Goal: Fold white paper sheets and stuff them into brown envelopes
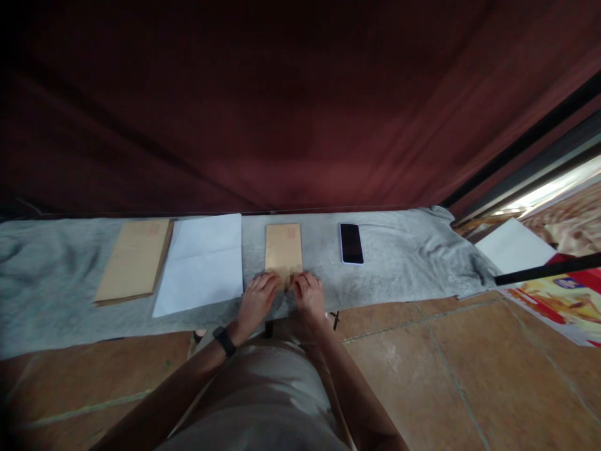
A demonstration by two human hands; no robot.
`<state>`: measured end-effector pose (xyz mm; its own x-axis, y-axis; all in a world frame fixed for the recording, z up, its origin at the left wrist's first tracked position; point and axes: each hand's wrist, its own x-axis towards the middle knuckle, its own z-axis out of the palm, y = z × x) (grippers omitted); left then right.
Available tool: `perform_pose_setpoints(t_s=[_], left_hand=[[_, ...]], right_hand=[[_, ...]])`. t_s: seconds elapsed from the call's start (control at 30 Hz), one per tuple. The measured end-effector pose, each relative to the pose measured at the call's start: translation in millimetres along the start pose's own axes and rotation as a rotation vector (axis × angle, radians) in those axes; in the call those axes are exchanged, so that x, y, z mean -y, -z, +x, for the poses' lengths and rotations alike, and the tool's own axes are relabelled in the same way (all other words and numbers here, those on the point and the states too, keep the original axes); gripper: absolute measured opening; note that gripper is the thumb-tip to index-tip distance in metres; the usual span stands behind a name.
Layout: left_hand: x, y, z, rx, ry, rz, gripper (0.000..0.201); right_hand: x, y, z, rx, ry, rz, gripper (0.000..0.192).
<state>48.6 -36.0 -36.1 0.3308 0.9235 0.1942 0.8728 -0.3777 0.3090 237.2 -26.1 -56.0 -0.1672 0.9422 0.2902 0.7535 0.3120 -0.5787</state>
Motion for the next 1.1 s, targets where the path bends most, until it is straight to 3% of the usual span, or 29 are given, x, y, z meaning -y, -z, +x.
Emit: perform_pose_setpoints(t_s=[0.17, 0.3, 0.5, 0.63, 0.83, 0.93, 1.1], left_hand=[[-7, -5.4, -13, 0.054, -0.163, 0.009, 0.045], [-7, -8.9, -20, 0.058, -0.162, 0.025, 0.043], [7, -5.4, -28, 0.009, -0.091, -0.026, 0.048], [2, -9.9, -3, -0.039, -0.024, -0.07, 0.05], [0, -24.4, 53, 0.036, 0.02, 0.027, 0.059], [12, -26.9, 60, 0.026, 0.065, 0.081, 0.062], [28, -29.0, 50, -0.033, 0.081, 0.118, 0.063]], right_hand=[[10, -4, -4, -0.033, 0.062, 0.0, 0.031], [25, -10, -9, 0.075, 0.204, 0.022, 0.042], [29, -8, -18, 0.191, 0.259, -0.157, 0.056], [27, -8, -21, 0.198, 0.304, -0.245, 0.062], [29, -10, -25, 0.149, 0.323, -0.248, 0.055], [29, -10, -26, 0.126, 0.323, -0.244, 0.055], [29, -10, -24, 0.113, 0.321, -0.239, 0.061]])
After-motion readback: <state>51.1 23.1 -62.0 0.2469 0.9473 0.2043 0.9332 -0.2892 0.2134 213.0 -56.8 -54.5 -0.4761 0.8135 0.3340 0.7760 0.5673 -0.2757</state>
